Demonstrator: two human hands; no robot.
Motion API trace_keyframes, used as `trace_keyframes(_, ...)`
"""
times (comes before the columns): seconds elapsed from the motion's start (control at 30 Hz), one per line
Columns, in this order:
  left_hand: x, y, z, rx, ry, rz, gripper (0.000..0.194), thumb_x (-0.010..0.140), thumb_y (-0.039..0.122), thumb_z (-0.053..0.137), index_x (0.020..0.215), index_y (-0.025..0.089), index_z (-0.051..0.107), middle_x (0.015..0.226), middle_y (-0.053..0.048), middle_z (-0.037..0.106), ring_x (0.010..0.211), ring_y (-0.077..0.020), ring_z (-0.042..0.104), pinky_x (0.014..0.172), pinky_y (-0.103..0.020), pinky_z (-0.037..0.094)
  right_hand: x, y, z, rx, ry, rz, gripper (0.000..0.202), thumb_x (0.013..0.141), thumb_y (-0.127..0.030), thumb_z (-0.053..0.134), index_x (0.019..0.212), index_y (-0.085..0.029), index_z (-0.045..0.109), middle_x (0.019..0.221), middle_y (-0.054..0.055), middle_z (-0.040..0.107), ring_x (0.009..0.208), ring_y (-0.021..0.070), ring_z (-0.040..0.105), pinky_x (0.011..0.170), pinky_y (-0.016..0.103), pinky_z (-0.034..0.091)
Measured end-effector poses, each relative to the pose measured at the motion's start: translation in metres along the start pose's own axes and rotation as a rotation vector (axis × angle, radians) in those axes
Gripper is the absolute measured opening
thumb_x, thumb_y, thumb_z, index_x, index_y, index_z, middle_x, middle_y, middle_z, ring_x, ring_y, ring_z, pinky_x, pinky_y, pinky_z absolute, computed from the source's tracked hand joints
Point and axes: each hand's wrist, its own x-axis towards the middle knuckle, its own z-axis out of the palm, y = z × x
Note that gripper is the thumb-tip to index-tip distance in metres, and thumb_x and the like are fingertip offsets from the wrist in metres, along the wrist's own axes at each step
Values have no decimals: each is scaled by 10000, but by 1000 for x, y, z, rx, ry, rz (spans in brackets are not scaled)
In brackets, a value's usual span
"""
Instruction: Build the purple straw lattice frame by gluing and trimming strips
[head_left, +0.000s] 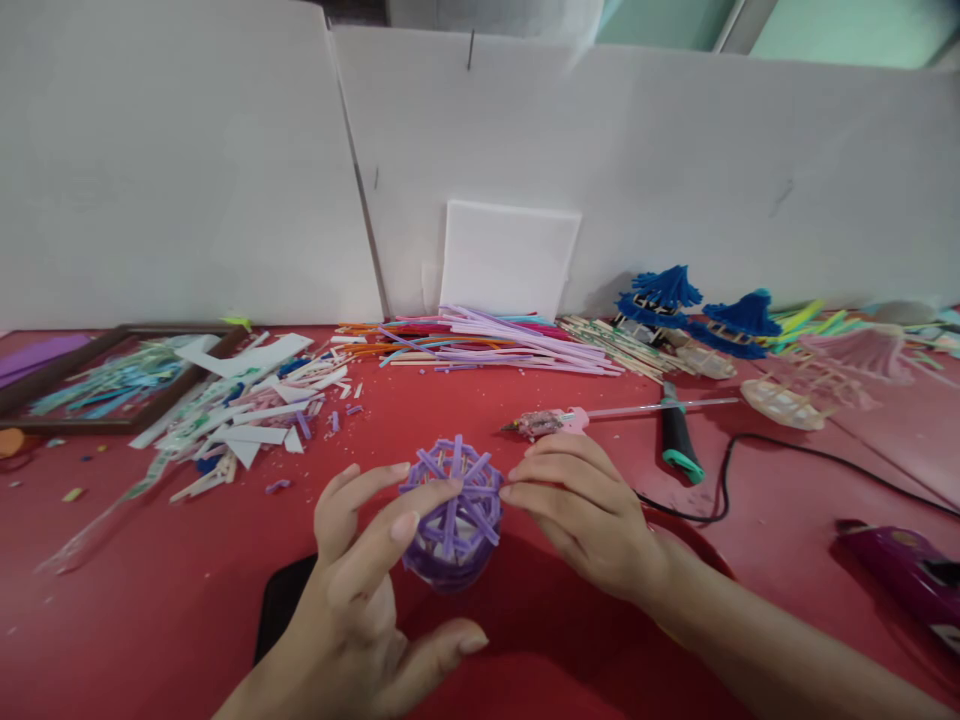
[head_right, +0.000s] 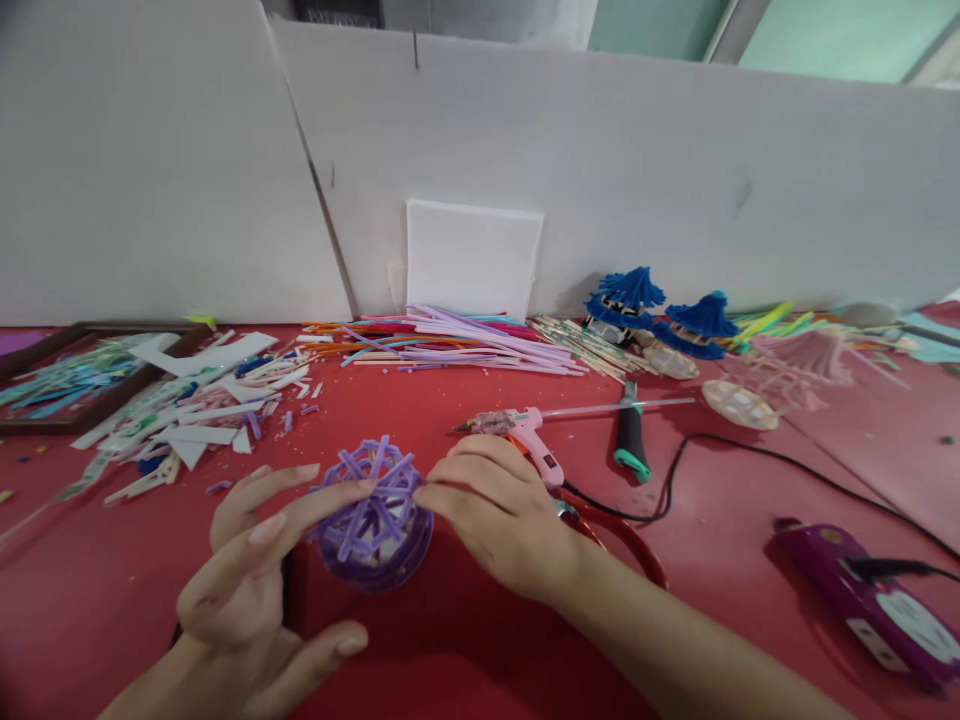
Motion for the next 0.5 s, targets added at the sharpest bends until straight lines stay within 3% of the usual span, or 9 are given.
trace_keyframes(0.3, -1, 1, 0, -53, -14, -14, 879, 872, 403, 666, 1547, 289, 114, 1273, -121, 649, 1243, -337, 476, 1079, -608, 312, -1, 0, -1, -33, 6, -9, 249, 976, -123, 480, 955, -196, 717, 892, 49, 731, 940, 187, 601, 877, 316, 538)
trace_keyframes(0.5, 0, 0, 0, -59, -25, -1, 843, 897, 392, 638, 1545, 282, 110, 1292, -132, 630, 1246, -338, 452, 1069, -612, 307, -4, -1, 0, 18, -1, 3, 309, 905, -45, 458, 1053, -169, 699, 925, 68, 727, 961, 200, 610, 897, 348, 532)
